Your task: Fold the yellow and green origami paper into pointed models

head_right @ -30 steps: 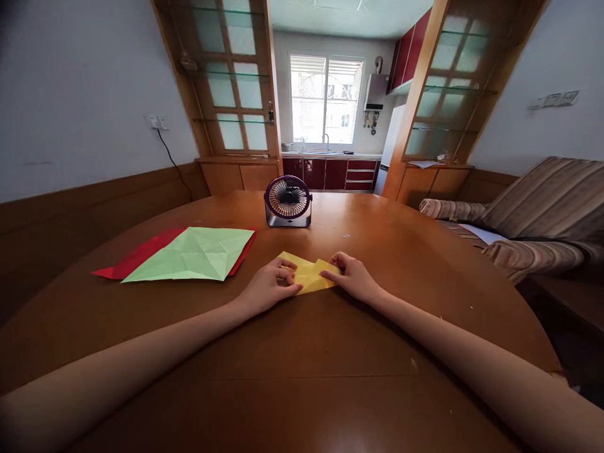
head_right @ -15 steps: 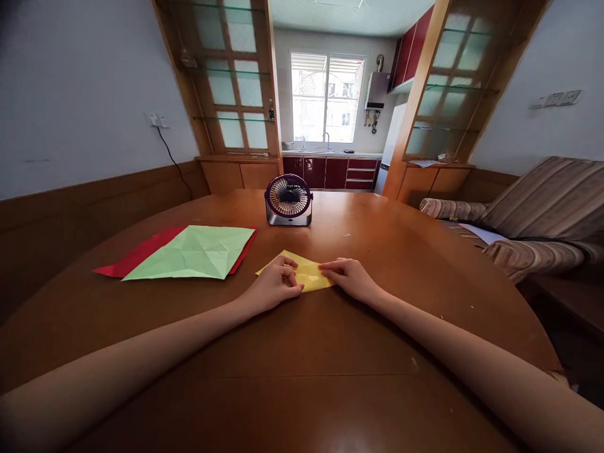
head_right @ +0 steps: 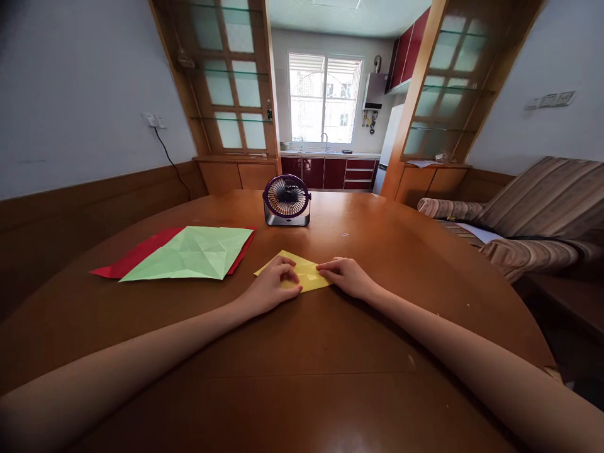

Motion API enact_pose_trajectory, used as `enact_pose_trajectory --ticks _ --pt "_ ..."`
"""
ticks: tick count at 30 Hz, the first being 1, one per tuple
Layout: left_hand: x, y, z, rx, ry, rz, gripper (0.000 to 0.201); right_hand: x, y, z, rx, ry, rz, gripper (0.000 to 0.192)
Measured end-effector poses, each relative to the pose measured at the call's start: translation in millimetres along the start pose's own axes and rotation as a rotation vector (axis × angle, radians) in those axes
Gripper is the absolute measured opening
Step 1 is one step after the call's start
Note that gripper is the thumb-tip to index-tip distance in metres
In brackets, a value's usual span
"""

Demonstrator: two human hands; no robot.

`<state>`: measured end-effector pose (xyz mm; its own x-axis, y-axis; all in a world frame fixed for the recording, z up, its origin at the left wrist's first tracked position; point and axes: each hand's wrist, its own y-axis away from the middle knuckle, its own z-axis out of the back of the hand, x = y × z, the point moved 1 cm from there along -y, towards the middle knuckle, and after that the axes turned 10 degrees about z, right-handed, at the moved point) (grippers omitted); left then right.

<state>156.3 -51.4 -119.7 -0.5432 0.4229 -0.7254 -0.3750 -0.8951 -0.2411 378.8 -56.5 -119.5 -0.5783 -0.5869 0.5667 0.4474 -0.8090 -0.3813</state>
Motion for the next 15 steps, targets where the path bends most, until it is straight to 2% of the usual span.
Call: enact_pose_trajectory --ticks 6,15 --pt "-2.5 5.3 -0.9 0.017 -0.135 -0.097 0.018 0.6 -0.5 0.6 0.016 0.001 0.013 0.033" --pt "-9.7 9.5 3.5 0.053 -0.288 -0.169 0.032 1.6 -0.7 0.7 0.005 -0.025 0.012 0.032"
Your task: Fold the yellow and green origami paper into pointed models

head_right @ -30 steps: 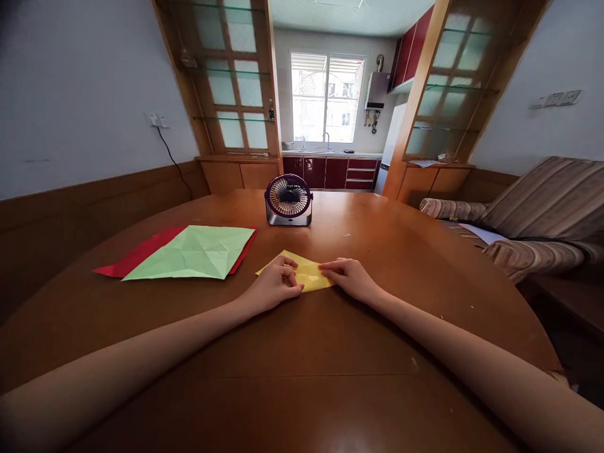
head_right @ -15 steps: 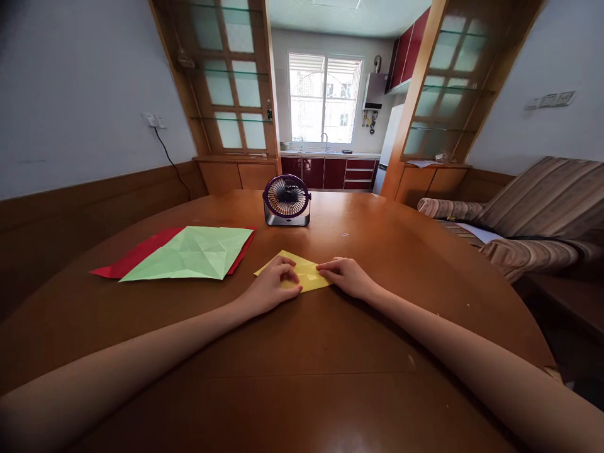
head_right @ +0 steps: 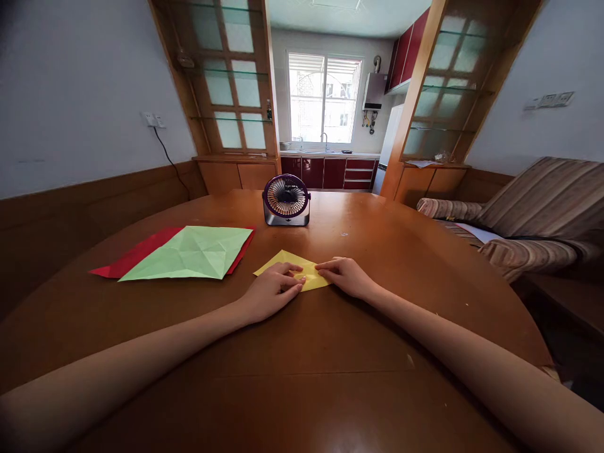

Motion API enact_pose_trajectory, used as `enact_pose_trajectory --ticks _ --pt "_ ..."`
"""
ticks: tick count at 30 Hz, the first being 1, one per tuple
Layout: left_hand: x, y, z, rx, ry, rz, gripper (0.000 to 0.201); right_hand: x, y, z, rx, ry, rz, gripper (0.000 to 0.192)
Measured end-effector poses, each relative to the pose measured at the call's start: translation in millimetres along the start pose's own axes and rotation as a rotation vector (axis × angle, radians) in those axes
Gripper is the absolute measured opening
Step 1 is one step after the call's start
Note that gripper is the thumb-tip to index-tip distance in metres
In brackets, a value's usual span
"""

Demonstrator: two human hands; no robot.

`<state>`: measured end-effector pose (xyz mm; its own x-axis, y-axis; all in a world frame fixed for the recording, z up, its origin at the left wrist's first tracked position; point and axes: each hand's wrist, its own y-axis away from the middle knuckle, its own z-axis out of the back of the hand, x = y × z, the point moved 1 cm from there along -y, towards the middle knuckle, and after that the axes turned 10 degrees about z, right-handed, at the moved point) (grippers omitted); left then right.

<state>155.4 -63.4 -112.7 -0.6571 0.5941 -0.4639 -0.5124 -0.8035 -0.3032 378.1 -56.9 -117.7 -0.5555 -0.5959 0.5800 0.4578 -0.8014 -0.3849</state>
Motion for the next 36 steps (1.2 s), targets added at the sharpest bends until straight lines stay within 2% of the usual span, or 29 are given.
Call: enact_pose_trajectory --ticks 11,24,36 --pt "2 -3 2.7 0.026 -0.089 -0.087 0.032 -1 0 -2 -0.011 0.048 0.006 0.033" --pt "5 -11 10.1 0.059 -0.216 -0.316 0.029 4 1 -3 -0.020 0.108 0.029 0.031" --pt "11 -15 7.8 0.055 -0.189 -0.340 0.029 1 5 -7 -0.061 0.222 0.051 0.030"
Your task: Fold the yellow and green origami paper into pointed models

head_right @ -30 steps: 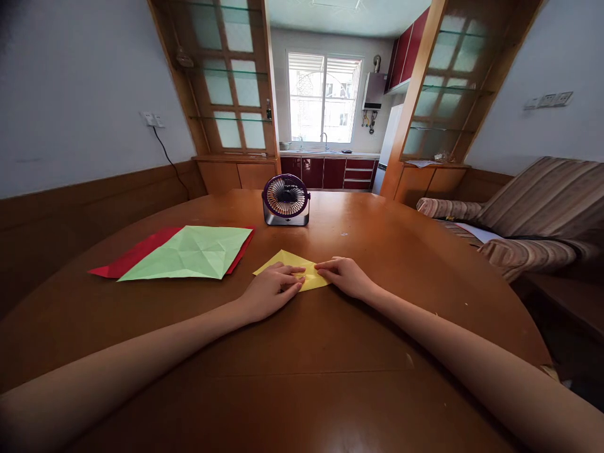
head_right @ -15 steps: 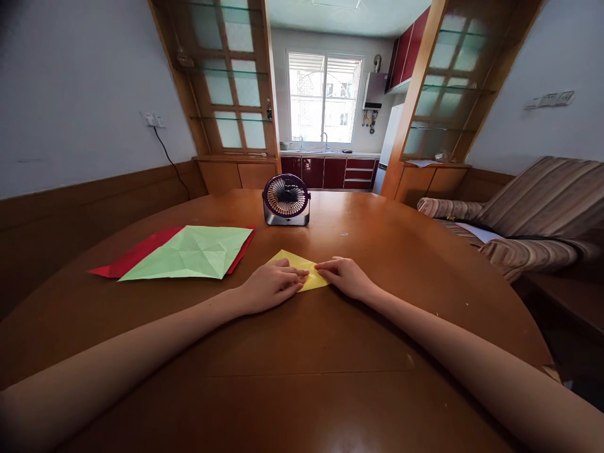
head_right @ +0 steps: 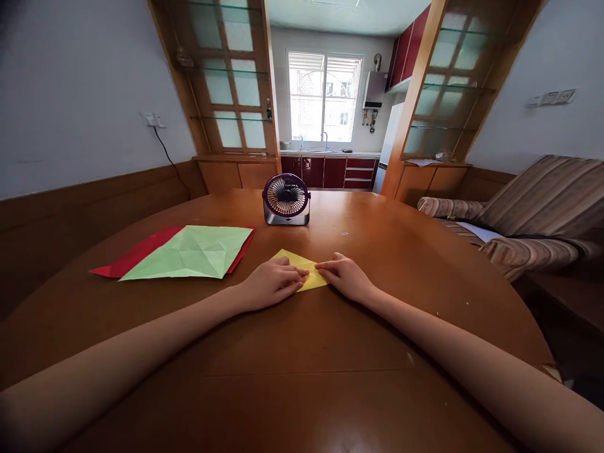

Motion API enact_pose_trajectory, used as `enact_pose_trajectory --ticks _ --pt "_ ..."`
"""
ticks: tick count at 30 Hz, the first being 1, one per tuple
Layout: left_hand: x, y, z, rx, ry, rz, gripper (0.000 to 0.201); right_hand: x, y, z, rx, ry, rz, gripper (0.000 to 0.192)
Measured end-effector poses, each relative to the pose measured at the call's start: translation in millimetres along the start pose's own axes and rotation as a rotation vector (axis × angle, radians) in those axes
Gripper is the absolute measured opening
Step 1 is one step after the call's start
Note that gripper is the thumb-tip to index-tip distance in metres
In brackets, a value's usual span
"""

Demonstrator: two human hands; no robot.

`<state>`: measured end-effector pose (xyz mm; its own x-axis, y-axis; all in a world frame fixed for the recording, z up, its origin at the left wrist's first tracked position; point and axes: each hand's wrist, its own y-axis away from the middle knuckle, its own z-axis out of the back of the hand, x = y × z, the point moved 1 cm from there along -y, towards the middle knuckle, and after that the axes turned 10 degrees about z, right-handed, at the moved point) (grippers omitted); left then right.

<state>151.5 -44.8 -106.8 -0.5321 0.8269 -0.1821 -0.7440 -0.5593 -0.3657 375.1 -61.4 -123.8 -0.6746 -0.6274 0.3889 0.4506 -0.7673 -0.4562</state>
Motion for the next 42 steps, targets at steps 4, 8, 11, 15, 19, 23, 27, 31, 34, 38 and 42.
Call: enact_pose_trajectory --ticks 4,8,11,15,19,23,27,31,34,38,42 --pt "1 0 -0.3 0.006 0.020 0.011 0.028 0 1 0 -0.036 0.026 0.019 0.029" --pt "1 0 1.4 0.014 0.047 0.022 0.026 8 5 2 -0.147 0.172 0.187 0.023" --pt "1 -1 2.5 0.019 0.045 0.022 0.027 17 8 5 -0.126 0.208 0.346 0.022" --pt "0 -1 2.7 0.025 0.053 0.023 0.030 26 12 8 0.009 0.165 0.460 0.024" --pt "0 -1 4.3 0.039 0.083 0.021 0.030 27 13 9 0.070 0.181 0.485 0.027" --pt "4 -1 6.9 0.078 0.091 0.010 0.028 28 13 10 0.102 0.192 0.538 0.029" --pt "7 -1 8.8 0.130 0.088 -0.005 0.029 28 12 10 0.156 0.148 0.549 0.030" --pt "8 -2 11.0 0.175 0.093 0.002 0.038 28 10 10 0.178 0.127 0.542 0.030" --pt "9 -2 11.7 0.178 0.118 0.010 0.040 29 10 11 0.194 0.126 0.562 0.032" --pt "10 -2 10.1 0.175 0.142 0.000 0.038 32 10 11 0.238 0.179 0.595 0.038" --pt "11 -3 9.4 0.166 0.144 -0.007 0.038 34 9 10 0.264 0.194 0.607 0.042"
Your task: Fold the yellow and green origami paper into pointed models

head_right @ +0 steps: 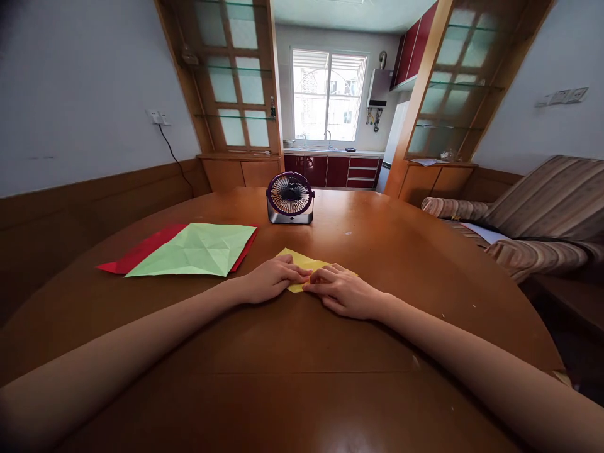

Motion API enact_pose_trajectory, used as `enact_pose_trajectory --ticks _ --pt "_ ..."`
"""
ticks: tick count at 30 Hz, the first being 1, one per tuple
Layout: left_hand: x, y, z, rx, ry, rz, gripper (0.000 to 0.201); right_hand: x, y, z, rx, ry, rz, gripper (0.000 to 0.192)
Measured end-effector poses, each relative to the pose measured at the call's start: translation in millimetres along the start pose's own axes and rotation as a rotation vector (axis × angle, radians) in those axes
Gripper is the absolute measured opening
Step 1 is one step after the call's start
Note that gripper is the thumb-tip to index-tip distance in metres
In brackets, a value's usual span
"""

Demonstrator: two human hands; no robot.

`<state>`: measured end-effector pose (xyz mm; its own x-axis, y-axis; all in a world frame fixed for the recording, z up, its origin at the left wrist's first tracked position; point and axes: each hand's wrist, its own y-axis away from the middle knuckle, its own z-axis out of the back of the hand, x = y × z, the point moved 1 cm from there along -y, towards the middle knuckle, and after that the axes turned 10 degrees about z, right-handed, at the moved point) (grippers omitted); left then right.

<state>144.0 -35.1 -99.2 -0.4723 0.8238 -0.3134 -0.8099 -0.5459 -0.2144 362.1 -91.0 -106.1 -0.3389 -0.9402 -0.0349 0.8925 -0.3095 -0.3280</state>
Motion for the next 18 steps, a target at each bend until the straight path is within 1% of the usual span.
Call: enact_pose_trajectory --ticks 6,12,18 --pt "-1.8 0.6 1.6 0.010 -0.030 0.007 0.039 2.3 -3.4 -1.3 0.019 -0.009 0.006 0.044" --pt "-2.2 0.7 1.5 0.003 -0.048 -0.005 0.046 6.2 -8.0 -0.5 0.060 0.008 0.002 0.047" --pt "-1.6 0.7 1.3 0.006 -0.042 0.011 0.048 8.5 -10.3 0.1 0.092 0.033 0.014 0.045"
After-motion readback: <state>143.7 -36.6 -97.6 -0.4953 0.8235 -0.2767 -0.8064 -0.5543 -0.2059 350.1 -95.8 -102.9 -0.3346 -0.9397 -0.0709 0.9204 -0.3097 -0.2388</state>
